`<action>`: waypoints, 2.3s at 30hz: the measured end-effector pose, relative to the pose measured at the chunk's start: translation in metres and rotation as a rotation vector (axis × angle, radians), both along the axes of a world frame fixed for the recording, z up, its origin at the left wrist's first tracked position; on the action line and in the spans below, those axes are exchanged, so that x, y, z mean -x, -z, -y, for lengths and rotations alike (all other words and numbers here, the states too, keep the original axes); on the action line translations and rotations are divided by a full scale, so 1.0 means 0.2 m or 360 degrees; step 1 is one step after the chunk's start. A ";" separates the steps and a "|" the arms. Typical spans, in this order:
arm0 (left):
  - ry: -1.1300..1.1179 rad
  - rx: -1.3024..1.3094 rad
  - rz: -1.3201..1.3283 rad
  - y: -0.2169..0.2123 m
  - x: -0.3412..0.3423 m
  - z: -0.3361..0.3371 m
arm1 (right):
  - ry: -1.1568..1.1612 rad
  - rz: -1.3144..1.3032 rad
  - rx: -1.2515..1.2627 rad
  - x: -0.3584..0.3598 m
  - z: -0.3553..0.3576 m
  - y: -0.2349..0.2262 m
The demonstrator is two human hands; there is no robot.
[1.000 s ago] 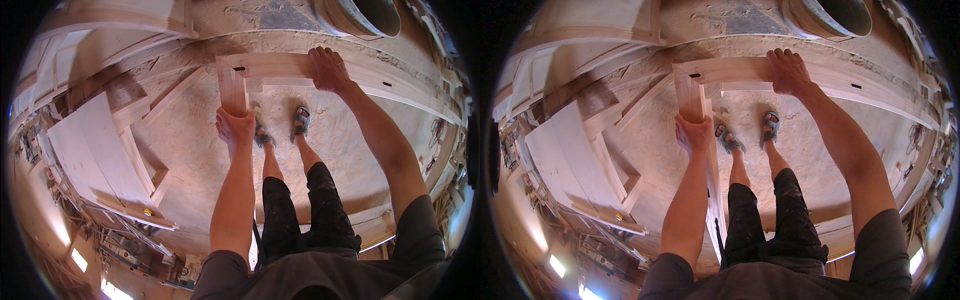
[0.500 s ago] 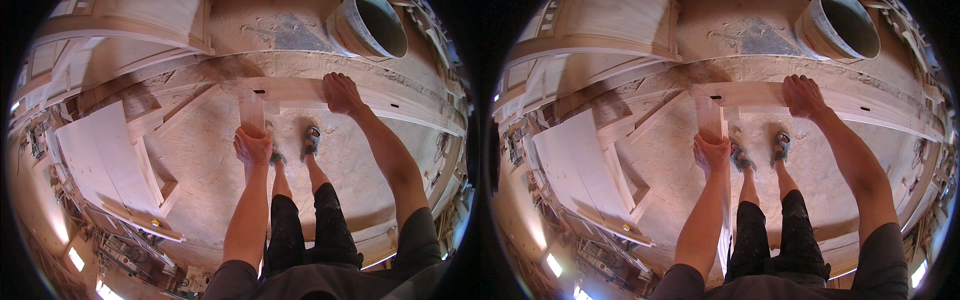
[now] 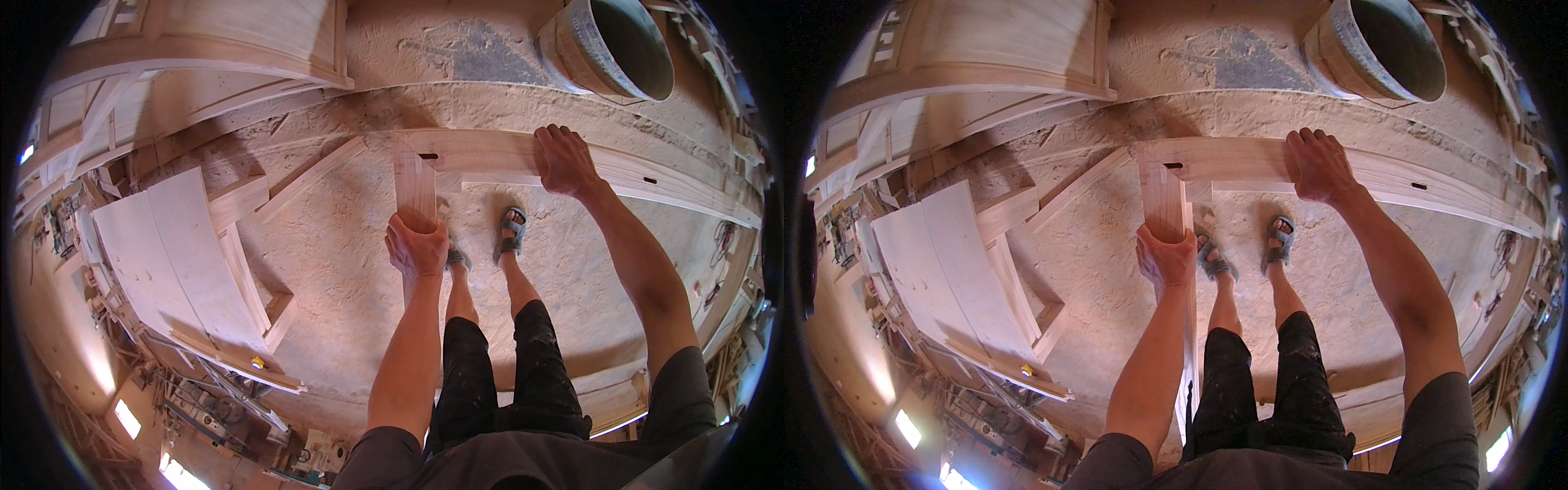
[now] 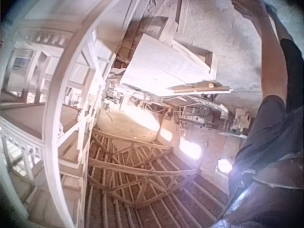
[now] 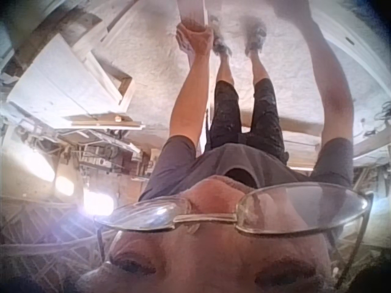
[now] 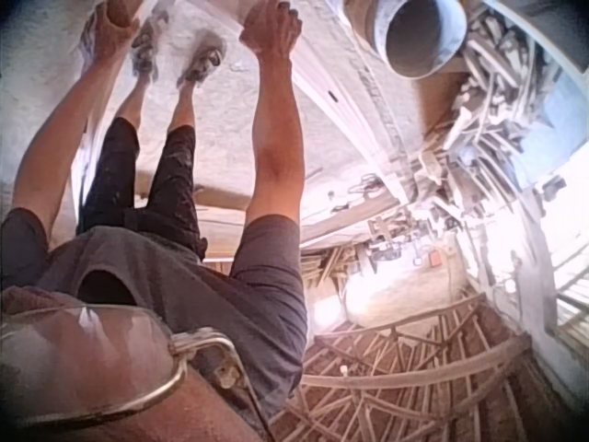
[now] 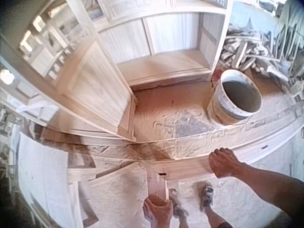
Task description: The person fits together the mitered corners of a large rectangular wooden frame by hand while it lies on the workshop floor, checking the alignment of each joint.
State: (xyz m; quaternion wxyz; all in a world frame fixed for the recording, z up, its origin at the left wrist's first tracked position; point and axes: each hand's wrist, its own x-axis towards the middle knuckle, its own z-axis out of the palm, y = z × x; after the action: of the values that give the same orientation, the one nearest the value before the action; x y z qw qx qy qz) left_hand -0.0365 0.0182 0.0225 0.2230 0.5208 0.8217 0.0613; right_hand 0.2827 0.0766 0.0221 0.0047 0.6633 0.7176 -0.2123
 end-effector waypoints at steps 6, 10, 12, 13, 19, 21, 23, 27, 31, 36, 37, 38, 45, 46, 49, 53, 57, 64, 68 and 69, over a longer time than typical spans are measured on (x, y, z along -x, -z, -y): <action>0.0009 -0.0028 -0.0013 0.01 -0.02 0.01 | 0.0014 0.0015 0.0001 -0.02 0.01 0.02; 0.0005 -0.0034 -0.0009 0.01 0.00 0.01 | 0.0016 0.0033 0.0093 0.00 0.00 0.02; 0.0001 -0.0029 -0.0011 0.01 0.00 0.01 | 0.0013 0.0033 0.0076 0.00 -0.01 0.01; 0.0006 -0.0015 -0.0001 0.00 0.00 0.01 | 0.0010 0.0032 0.0064 0.00 0.00 0.01; 0.0032 0.0068 -0.0001 0.02 -0.01 0.02 | -0.0008 0.0078 0.0082 -0.01 0.00 -0.02; 0.0029 0.0072 -0.0015 0.02 -0.01 0.01 | -0.0020 0.0060 0.0083 0.00 0.00 0.00; 0.0046 -0.0002 -0.0039 0.04 0.01 0.01 | -0.0026 0.0063 0.0105 0.01 -0.02 -0.02; 0.0036 -0.0048 -0.0021 0.06 0.01 0.02 | 0.0000 0.0120 0.0127 0.02 -0.02 -0.03; 0.0018 -0.0004 -0.0011 0.06 0.01 0.02 | 0.0005 0.0102 0.0164 0.02 -0.01 -0.05; 0.0025 -0.0025 -0.0046 0.06 0.03 0.02 | 0.0010 0.0105 0.0140 0.03 -0.01 -0.02; 0.0029 -0.0042 -0.0048 0.06 0.02 0.02 | 0.0010 0.0110 0.0145 0.03 -0.02 -0.02; 0.0025 -0.0031 -0.0039 0.06 0.01 0.02 | 0.0020 0.0120 0.0150 0.03 -0.02 -0.02; -0.0021 0.0152 0.0033 0.03 0.02 0.01 | 0.0044 0.0161 0.0186 0.03 -0.01 0.00; -0.0028 0.0172 0.0037 0.03 0.01 0.01 | 0.0045 0.0169 0.0177 0.03 -0.01 -0.01; -0.0018 0.0214 0.0026 0.02 0.01 0.01 | 0.0063 0.0138 0.0202 0.04 -0.01 -0.03; 0.0015 0.0135 0.0004 0.01 0.01 0.01 | 0.0047 0.0144 0.0201 0.04 -0.02 -0.03; 0.0038 0.0111 -0.0017 0.01 -0.01 0.01 | 0.0027 0.0163 0.0171 0.03 -0.01 -0.02; 0.0019 0.0087 0.0041 -0.01 0.01 0.00 | 0.0064 0.0106 0.0211 0.05 -0.03 -0.06; -0.0003 0.0106 0.0052 0.01 0.02 0.01 | 0.0100 0.0100 0.0313 0.07 -0.06 -0.08; -0.0017 0.0117 0.0053 0.02 0.03 0.01 | 0.0101 0.0107 0.0259 0.08 -0.05 -0.07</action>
State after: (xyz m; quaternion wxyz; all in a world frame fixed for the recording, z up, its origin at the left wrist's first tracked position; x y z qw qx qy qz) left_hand -0.0422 0.0156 0.0189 0.2551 0.5069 0.8224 0.0408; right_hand 0.2669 0.0861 0.0351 0.0760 0.6898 0.6762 -0.2473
